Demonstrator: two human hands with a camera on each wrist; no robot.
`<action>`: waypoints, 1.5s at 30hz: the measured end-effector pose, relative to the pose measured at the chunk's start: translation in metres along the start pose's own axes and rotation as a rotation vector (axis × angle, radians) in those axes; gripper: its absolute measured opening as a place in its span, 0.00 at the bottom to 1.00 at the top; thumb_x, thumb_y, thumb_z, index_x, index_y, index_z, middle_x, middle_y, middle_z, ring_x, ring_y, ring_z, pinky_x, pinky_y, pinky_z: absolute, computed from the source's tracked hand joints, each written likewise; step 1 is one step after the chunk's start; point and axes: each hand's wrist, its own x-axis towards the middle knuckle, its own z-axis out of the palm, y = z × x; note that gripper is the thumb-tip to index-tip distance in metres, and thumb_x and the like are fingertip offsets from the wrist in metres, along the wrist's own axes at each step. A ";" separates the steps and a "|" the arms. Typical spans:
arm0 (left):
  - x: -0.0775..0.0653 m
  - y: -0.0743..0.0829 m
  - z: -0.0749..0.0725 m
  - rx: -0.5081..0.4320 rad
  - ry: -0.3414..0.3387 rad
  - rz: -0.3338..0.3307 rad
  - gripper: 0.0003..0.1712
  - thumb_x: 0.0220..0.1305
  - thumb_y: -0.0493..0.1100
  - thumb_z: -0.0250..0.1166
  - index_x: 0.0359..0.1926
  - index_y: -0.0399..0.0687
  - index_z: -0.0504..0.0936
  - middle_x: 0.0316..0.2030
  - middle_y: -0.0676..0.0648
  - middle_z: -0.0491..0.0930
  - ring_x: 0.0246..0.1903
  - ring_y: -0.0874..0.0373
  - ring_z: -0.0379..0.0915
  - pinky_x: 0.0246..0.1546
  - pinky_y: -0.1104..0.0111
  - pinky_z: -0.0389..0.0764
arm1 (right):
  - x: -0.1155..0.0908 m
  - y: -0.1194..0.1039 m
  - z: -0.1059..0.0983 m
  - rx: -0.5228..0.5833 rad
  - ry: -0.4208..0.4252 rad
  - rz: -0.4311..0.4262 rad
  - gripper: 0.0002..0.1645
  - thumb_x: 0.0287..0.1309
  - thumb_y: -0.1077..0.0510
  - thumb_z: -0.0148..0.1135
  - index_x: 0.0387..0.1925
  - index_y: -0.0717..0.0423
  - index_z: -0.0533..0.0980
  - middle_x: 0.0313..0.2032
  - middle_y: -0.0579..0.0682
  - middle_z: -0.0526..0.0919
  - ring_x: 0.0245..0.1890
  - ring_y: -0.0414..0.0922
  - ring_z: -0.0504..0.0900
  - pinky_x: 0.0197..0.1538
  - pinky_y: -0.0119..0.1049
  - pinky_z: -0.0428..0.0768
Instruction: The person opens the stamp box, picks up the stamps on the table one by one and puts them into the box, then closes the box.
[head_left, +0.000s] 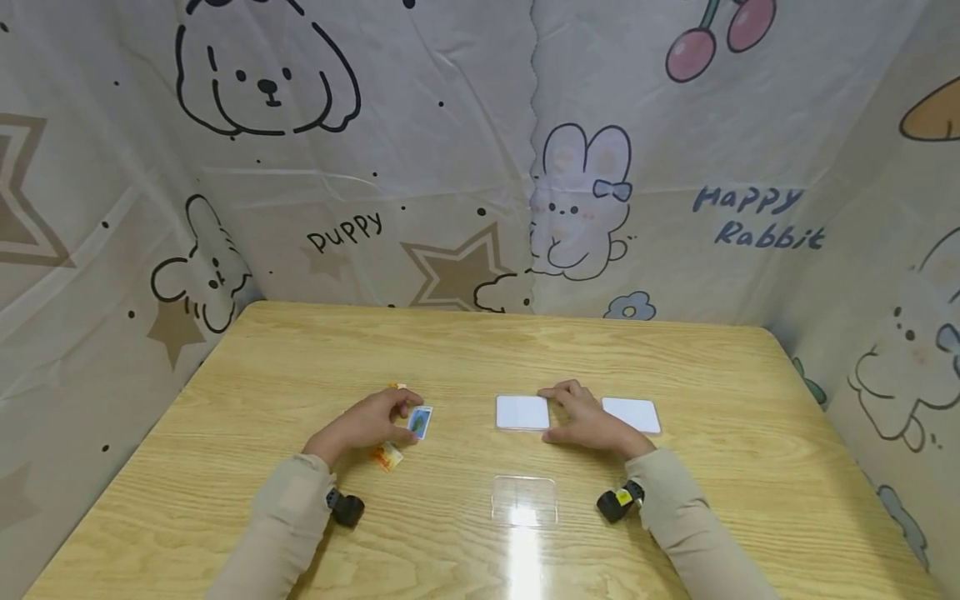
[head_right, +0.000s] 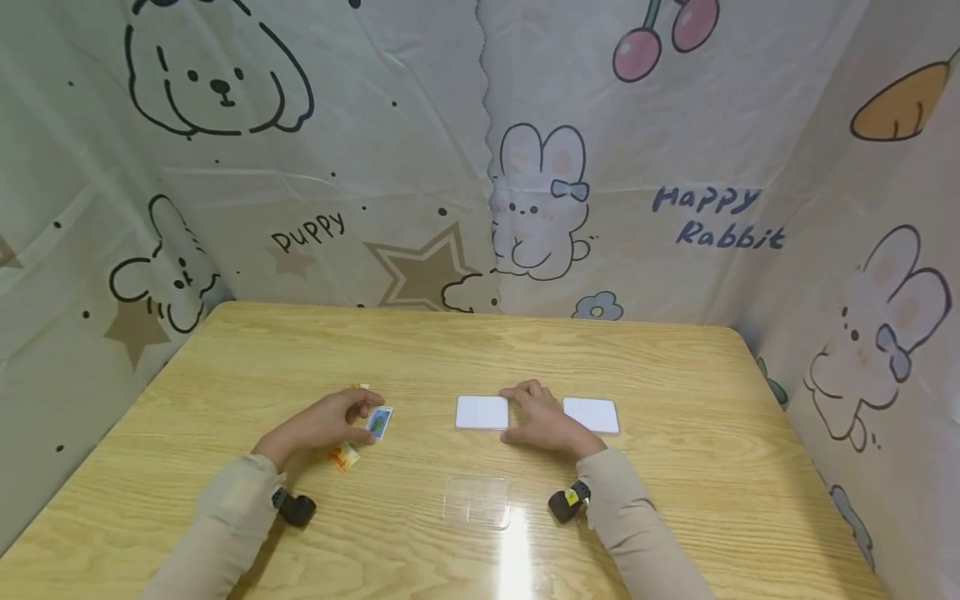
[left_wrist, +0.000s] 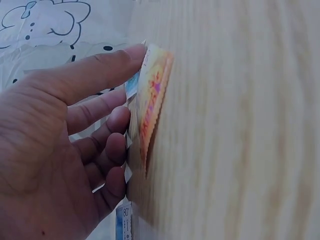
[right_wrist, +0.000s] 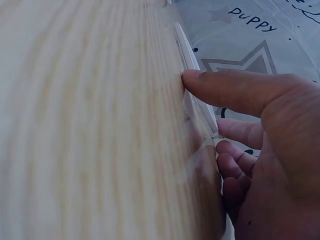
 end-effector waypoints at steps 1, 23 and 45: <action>0.000 0.000 0.000 0.009 0.002 -0.001 0.34 0.55 0.46 0.72 0.61 0.42 0.72 0.39 0.48 0.68 0.40 0.55 0.63 0.43 0.64 0.67 | 0.000 0.000 0.000 0.001 0.000 0.003 0.42 0.54 0.50 0.69 0.68 0.55 0.64 0.63 0.63 0.62 0.64 0.59 0.61 0.65 0.60 0.60; 0.003 0.007 0.004 0.144 0.049 0.014 0.22 0.55 0.51 0.72 0.49 0.48 0.78 0.34 0.51 0.73 0.34 0.58 0.66 0.37 0.65 0.70 | 0.000 0.001 0.002 -0.017 0.006 -0.005 0.42 0.54 0.50 0.70 0.68 0.54 0.65 0.62 0.61 0.63 0.62 0.57 0.63 0.64 0.60 0.61; 0.045 0.072 0.021 0.278 0.037 0.089 0.26 0.54 0.56 0.71 0.52 0.52 0.79 0.37 0.52 0.76 0.32 0.60 0.69 0.35 0.66 0.71 | -0.003 -0.001 -0.001 -0.013 -0.004 -0.025 0.38 0.58 0.52 0.65 0.68 0.55 0.64 0.62 0.62 0.62 0.62 0.59 0.62 0.63 0.61 0.60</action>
